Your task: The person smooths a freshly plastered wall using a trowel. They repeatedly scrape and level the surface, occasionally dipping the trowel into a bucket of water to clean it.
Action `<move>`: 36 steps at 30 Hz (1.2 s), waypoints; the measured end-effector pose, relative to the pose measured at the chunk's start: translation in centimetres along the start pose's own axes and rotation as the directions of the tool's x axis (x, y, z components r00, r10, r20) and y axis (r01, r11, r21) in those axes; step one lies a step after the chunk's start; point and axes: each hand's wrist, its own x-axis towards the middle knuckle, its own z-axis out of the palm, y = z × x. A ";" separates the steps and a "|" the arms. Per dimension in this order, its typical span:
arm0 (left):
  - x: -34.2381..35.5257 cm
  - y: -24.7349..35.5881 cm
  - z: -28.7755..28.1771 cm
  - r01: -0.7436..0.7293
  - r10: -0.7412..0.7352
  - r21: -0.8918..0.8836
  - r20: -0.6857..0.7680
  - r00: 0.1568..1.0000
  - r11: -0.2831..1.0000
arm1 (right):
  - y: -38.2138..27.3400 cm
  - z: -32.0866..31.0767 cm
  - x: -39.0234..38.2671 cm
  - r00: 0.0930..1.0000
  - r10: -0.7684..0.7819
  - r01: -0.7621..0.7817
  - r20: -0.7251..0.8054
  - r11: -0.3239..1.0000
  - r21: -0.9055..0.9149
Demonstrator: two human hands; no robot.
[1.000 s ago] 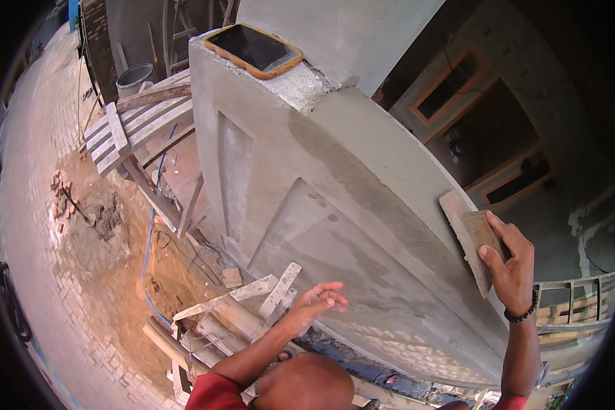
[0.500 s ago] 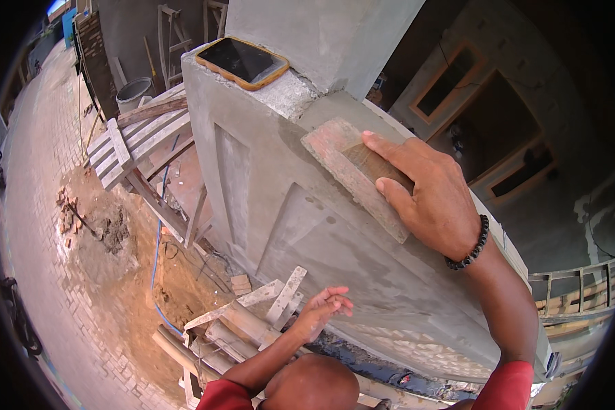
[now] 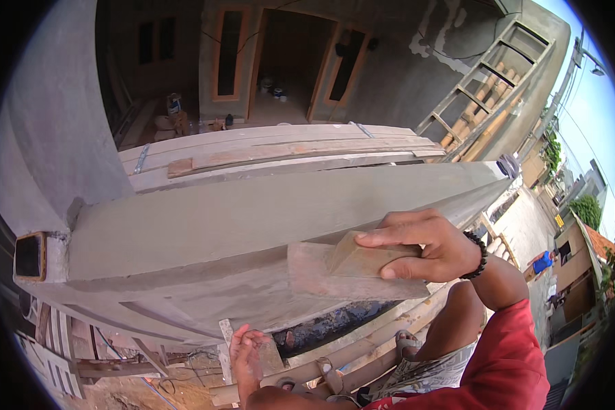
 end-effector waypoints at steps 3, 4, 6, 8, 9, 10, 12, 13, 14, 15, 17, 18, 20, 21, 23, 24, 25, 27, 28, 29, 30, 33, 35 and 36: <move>0.2 -1.7 -2.5 0.257 -0.242 0.294 -0.087 0.966 0.920 | 1.8 2.0 -3.2 0.982 -0.095 0.071 0.165 0.987 0.145; 0.3 -2.0 -3.5 0.450 -0.447 0.490 -0.132 0.885 0.746 | 3.1 2.5 -5.1 0.972 -0.087 0.057 0.217 0.988 0.140; 1.1 -2.3 -2.5 0.491 -0.631 0.740 -0.117 0.767 0.460 | 5.3 3.1 -8.6 0.977 0.021 -0.045 0.211 0.993 0.111; 1.4 -2.7 -1.2 0.348 -0.719 0.898 -0.052 0.693 0.271 | 7.3 3.2 -11.6 0.972 0.105 -0.129 0.209 0.986 0.102; 1.6 -2.9 -0.7 0.267 -0.748 0.942 -0.025 0.663 0.205 | 8.4 2.8 -12.9 0.967 0.148 -0.171 0.206 0.981 0.097; 1.8 -2.8 -0.2 0.189 -0.772 0.971 -0.007 0.635 0.147 | 9.7 2.4 -14.1 0.962 0.185 -0.207 0.203 0.974 0.095; 2.2 -2.8 0.5 0.057 -0.816 0.997 0.005 0.578 0.047 | 13.2 1.9 -16.9 0.945 0.288 -0.304 0.154 0.947 0.099; 2.5 -3.0 1.0 0.000 -0.835 1.000 0.009 0.551 0.010 | 14.9 1.5 -18.5 0.930 0.343 -0.357 0.133 0.928 0.102; 2.8 -3.2 1.4 -0.052 -0.848 0.998 0.013 0.529 -0.017 | 16.5 1.1 -20.4 0.898 0.432 -0.440 0.081 0.890 0.123; 3.1 -3.6 1.9 -0.097 -0.863 0.995 0.018 0.505 -0.036 | 17.7 0.4 -22.8 0.853 0.521 -0.521 0.036 0.842 0.143; 3.5 -3.9 2.2 -0.172 -0.883 0.982 0.009 0.469 -0.081 | 19.0 -0.6 -27.0 0.713 0.699 -0.672 -0.055 0.703 0.232; 3.7 -4.0 2.2 -0.200 -0.893 0.975 0.000 0.450 -0.101 | 19.1 -0.6 -29.4 0.607 0.790 -0.741 -0.093 0.604 0.294; 3.9 -4.6 2.8 -0.257 -0.907 0.960 0.004 0.421 -0.115 | 20.5 0.9 -36.7 0.491 0.797 -0.666 -0.353 0.604 0.438; 3.8 -4.6 2.9 -0.273 -0.899 0.954 0.004 0.437 -0.128 | 20.1 1.8 -39.4 0.365 0.824 -0.617 -0.433 0.563 0.550; 3.2 -4.6 3.5 -0.293 -0.841 0.949 0.063 0.538 -0.116 | 17.8 2.3 -44.1 0.047 0.838 -0.519 -0.544 0.485 0.704; 3.5 -4.7 3.2 -0.363 -0.853 0.923 0.082 0.515 -0.130 | 16.7 2.4 -46.4 -0.137 0.810 -0.458 -0.570 0.459 0.761; 3.8 -5.2 2.6 -0.436 -0.873 0.889 0.093 0.478 -0.144 | 15.4 2.7 -49.5 -0.311 0.766 -0.303 -0.563 0.481 0.822; 4.1 -5.8 1.0 -0.556 -0.895 0.821 0.148 0.421 -0.126 | 12.2 3.4 -55.5 -0.560 0.676 -0.195 -0.479 0.454 0.869; 4.3 -6.1 0.0 -0.604 -0.893 0.791 0.201 0.403 -0.094 | 11.1 3.3 -57.8 -0.647 0.623 -0.137 -0.440 0.472 0.871; 4.6 -6.3 -1.0 -0.649 -0.888 0.758 0.255 0.383 -0.063 | 10.1 3.4 -59.9 -0.672 0.598 -0.124 -0.437 0.491 0.862; 4.9 -6.7 -1.7 -0.682 -0.888 0.728 0.260 0.378 -0.077 | 9.4 3.2 -61.1 -0.695 0.571 -0.114 -0.437 0.513 0.851; 6.1 -7.4 -4.3 -0.768 -0.872 0.635 0.326 0.366 -0.085 | 9.1 2.1 -59.7 -0.563 0.650 -0.052 -0.509 0.587 0.808; 7.0 -8.2 -6.2 -0.818 -0.834 0.575 0.441 0.331 -0.021 | 9.4 1.2 -58.6 -0.386 0.732 -0.043 -0.561 0.594 0.804; 7.6 -8.5 -6.8 -0.857 -0.835 0.516 0.464 0.297 -0.018 | 9.8 1.2 -57.0 -0.326 0.762 -0.047 -0.560 0.579 0.814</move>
